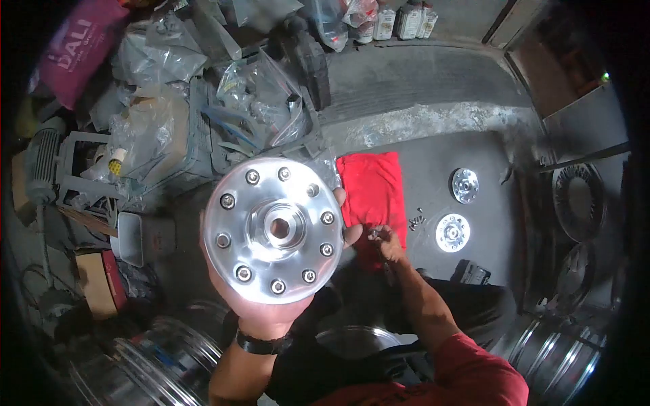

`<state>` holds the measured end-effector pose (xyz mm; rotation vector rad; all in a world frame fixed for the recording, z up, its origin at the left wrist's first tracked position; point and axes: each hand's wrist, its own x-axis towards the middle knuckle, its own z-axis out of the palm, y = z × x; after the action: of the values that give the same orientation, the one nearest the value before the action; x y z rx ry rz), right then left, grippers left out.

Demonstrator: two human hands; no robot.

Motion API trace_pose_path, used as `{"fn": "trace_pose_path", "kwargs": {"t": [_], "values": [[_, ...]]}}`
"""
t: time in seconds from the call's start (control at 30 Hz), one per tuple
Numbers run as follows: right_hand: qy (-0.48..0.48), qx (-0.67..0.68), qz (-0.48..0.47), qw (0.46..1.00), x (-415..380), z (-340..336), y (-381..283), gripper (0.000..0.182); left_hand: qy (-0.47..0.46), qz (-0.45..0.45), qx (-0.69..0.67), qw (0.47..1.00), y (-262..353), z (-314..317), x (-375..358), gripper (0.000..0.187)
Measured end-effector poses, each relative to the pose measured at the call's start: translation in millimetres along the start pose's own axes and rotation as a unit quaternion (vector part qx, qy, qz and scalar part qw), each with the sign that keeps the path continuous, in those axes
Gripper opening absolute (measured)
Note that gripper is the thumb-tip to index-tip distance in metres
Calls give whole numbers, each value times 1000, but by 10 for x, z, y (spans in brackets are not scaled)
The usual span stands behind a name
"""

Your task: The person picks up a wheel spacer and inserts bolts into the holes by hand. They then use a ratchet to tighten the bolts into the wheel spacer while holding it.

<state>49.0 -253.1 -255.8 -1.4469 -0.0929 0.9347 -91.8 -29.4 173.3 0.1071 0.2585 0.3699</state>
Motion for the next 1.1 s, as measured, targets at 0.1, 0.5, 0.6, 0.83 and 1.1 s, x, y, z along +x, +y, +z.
{"fn": "trace_pose_path", "kwargs": {"t": [0.1, 0.5, 0.6, 0.83, 1.1], "values": [[-16, 23, -33, 999, -68, 127, -121, 20, -29, 20, 18, 999, -40, -16, 12, 103], [61, 32, 55, 996, -296, 528, -614, 17, -40, 45, 18, 998, -25, 37, 10, 82], [83, 94, 78, 989, -145, 597, -430, 19, -40, 64, 29, 997, -11, 65, 27, 73], [45, 89, 83, 992, -268, 535, -395, 22, -42, 65, 20, 997, -29, 24, -6, 76], [-42, 240, 150, 958, -473, 463, -849, 17, -96, 62, 15, 993, -19, -53, 38, 78]]}}
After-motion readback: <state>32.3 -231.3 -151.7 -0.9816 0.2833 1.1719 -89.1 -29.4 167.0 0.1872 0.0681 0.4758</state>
